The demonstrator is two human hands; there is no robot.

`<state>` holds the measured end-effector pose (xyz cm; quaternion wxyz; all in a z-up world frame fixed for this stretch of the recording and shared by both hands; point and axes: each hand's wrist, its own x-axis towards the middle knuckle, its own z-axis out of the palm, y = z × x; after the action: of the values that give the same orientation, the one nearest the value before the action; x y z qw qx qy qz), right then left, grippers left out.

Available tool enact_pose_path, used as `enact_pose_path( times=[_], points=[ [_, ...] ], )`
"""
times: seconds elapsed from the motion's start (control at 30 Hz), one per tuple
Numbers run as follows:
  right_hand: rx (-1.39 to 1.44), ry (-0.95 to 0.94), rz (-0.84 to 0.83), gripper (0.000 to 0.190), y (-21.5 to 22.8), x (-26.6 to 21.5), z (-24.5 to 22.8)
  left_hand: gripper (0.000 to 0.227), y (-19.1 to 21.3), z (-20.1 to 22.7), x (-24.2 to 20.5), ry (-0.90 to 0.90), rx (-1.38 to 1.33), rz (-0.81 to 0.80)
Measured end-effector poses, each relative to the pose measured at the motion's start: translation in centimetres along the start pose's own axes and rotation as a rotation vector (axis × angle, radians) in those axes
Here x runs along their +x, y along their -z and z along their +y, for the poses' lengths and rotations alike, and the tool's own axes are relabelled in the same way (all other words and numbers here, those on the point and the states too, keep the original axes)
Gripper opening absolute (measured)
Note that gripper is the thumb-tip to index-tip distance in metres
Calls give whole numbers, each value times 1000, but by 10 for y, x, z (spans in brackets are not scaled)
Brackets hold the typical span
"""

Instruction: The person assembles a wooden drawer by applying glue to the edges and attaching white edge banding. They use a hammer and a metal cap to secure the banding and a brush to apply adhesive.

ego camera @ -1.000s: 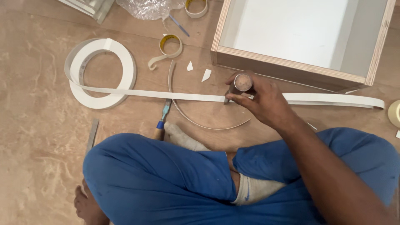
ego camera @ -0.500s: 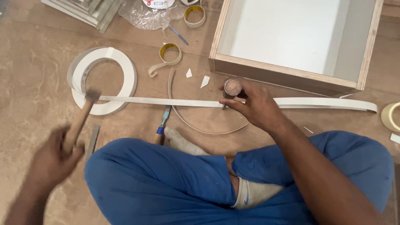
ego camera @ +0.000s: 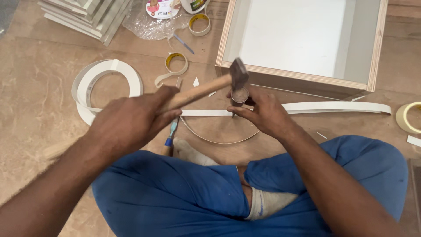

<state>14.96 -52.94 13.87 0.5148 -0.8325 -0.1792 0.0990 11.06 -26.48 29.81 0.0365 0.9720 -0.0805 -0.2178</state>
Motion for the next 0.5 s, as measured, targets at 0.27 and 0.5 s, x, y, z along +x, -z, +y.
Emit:
enact_pose_path(
  times=[0.27, 0.5],
  points=[
    [45, 15, -26, 37, -2, 0, 1, 54, 4, -2, 20, 58, 152, -166],
    [43, -24, -23, 39, 1, 0, -1, 51, -25, -35, 38, -48, -54, 199]
  ],
)
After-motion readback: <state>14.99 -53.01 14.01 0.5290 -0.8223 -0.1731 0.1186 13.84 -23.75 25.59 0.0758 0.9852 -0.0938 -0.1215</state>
